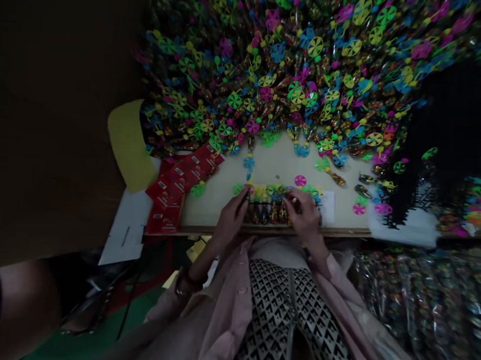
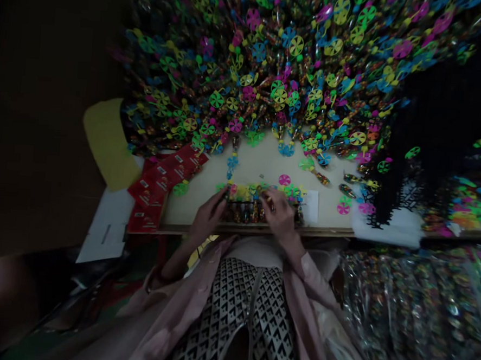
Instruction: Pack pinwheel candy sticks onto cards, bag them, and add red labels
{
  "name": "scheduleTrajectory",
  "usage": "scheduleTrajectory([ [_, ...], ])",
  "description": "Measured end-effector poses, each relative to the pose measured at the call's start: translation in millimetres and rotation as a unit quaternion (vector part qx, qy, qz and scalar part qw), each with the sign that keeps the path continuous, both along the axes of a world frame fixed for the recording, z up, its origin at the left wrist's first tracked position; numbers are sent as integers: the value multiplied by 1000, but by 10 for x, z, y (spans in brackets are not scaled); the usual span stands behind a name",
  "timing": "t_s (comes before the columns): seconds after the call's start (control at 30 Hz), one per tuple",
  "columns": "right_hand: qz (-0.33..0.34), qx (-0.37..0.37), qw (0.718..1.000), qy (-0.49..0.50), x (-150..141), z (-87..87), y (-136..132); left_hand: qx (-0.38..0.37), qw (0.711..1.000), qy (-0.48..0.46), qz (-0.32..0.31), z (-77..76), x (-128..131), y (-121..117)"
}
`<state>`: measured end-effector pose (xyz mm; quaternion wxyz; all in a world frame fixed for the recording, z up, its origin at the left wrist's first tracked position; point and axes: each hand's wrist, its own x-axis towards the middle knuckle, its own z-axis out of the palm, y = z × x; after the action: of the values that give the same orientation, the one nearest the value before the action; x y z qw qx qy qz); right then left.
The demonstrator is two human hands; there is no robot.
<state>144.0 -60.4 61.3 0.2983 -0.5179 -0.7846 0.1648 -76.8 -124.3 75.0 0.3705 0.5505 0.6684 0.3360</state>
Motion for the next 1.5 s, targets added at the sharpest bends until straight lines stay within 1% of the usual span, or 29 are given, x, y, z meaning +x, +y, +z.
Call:
scheduleTrajectory([
  [0.07,55,10,997,-48,-151,-164,-240,-25,999,-24,33,-104,141,-115],
  [0.13,103,14,989,-103,-249,-294,-388,-41,997,-42,41,-187,263,-175],
  [0.17,120,14,984,-127,-276,-333,-435,-45,997,-50,40,-218,306,-194],
  [0.23,139,4,976,-169,-299,-351,-498,-50,996,-58,34,-260,351,-220],
  [0.33,140,-26,964,-227,-336,-265,-564,-50,996,-69,26,-293,345,-247],
  [0.43,128,-43,955,-264,-443,-171,-637,-47,994,-95,23,-321,313,-264],
  [0.57,107,-25,948,-300,-608,-154,-727,-62,987,-147,2,-376,282,-258],
  [0.63,103,-20,945,-310,-630,-136,-734,-67,984,-163,4,-402,268,-244],
  [0.7,113,-34,944,-309,-593,-67,-689,-84,981,-175,15,-421,256,-229],
  [0.77,131,-60,946,-291,-519,48,-591,-125,971,-202,23,-439,249,-216],
  [0.83,131,-79,953,-262,-454,163,-461,-164,957,-236,30,-459,250,-207],
  [0.9,133,-70,960,-238,-432,218,-338,-174,953,-246,37,-478,259,-205],
  [0.97,166,-47,959,-226,-458,186,-251,-167,961,-216,39,-475,269,-219],
  [1.03,208,-35,952,-221,-506,86,-211,-157,975,-152,32,-424,264,-254],
  [1.1,221,-32,949,-221,-542,-28,-206,-142,987,-68,30,-317,219,-286],
  [1.17,216,-26,950,-222,-557,-109,-217,-120,992,6,34,-183,118,-255],
  [1.23,211,-18,951,-224,-564,-142,-238,-75,995,65,29,-81,-35,-83],
  [1.3,213,-14,951,-224,-577,-141,-268,8,991,134,0,-58,-211,267],
  [1.33,216,-15,950,-225,-586,-135,-286,53,982,179,-29,-80,-295,502],
  [1.4,219,-18,949,-224,-598,-122,-311,101,954,262,-103,-171,-433,1035],
  [1.47,227,-22,949,-217,-575,-120,-272,104,920,342,-160,-283,-519,1557],
  [1.5,232,-21,950,-210,-540,-123,-206,110,905,367,-187,-335,-543,1782],
])
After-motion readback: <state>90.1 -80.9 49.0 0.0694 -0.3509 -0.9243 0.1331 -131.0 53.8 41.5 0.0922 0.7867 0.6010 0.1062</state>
